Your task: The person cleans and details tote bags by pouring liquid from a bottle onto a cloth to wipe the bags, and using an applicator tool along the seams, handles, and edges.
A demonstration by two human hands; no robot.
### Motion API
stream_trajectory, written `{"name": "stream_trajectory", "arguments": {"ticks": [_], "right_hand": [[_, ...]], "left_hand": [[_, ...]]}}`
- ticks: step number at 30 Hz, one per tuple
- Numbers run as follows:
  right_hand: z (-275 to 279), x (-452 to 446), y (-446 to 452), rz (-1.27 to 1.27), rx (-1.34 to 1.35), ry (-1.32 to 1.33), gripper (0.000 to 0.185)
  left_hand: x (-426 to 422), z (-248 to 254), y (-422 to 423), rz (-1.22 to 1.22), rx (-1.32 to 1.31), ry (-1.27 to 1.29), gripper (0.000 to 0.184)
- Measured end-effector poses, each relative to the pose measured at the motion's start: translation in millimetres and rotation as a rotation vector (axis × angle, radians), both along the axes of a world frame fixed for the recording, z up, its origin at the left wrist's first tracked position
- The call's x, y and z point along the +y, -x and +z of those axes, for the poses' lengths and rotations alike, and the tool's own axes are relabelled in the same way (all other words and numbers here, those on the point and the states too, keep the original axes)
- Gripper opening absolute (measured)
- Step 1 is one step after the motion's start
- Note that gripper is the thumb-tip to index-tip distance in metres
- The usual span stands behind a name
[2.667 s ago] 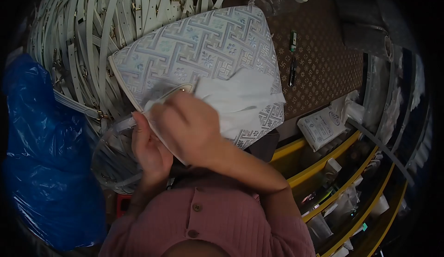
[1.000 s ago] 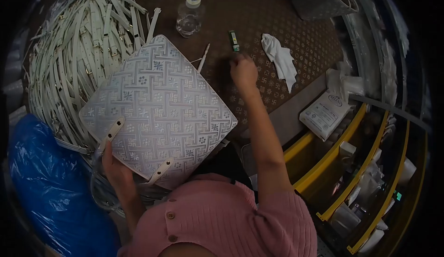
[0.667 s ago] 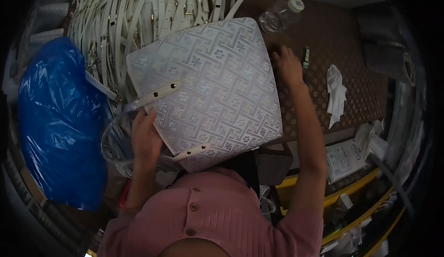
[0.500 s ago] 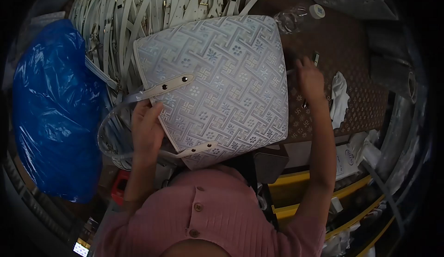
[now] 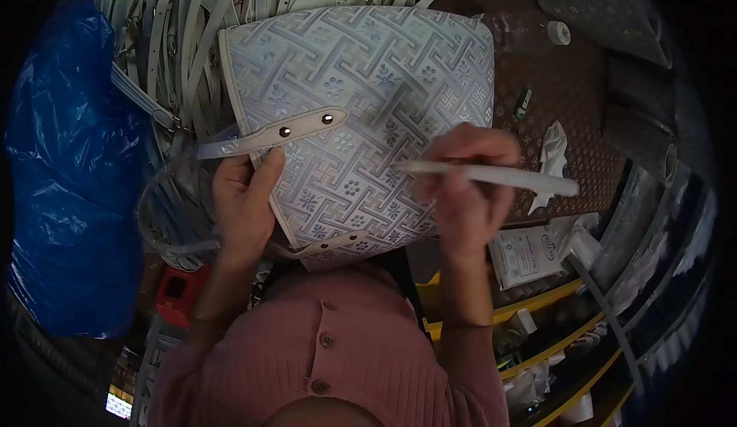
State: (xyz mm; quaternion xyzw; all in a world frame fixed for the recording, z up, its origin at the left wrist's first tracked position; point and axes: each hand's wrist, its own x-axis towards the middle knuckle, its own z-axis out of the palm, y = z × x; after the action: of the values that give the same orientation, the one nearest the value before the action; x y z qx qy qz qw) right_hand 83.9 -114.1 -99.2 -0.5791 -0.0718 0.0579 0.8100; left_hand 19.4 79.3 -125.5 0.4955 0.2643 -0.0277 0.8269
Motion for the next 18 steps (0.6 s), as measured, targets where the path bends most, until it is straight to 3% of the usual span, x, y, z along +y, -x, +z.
{"name": "stream_trajectory", "arguments": {"ticks": [3,7,9,18], "right_hand": [[-12,47,13,0.134,-0.046,0.108,0.014],[-22,60,16,0.123,-0.084,0.202,0.016],[-16,65,20,0.041,0.192,0.122,0.016],[-14,73,19,0.017,0.225,0.129,0.011]], "left_hand": [[1,1,1,-0.024,0.021,0.007,0.02],[5,-3,3,-0.01,0.045,0.039,0.02],[5,-3,3,-0.031,0.03,-0.007,0.02],[1,2,0,-0.011,0.024,-0.01,0.019]]}}
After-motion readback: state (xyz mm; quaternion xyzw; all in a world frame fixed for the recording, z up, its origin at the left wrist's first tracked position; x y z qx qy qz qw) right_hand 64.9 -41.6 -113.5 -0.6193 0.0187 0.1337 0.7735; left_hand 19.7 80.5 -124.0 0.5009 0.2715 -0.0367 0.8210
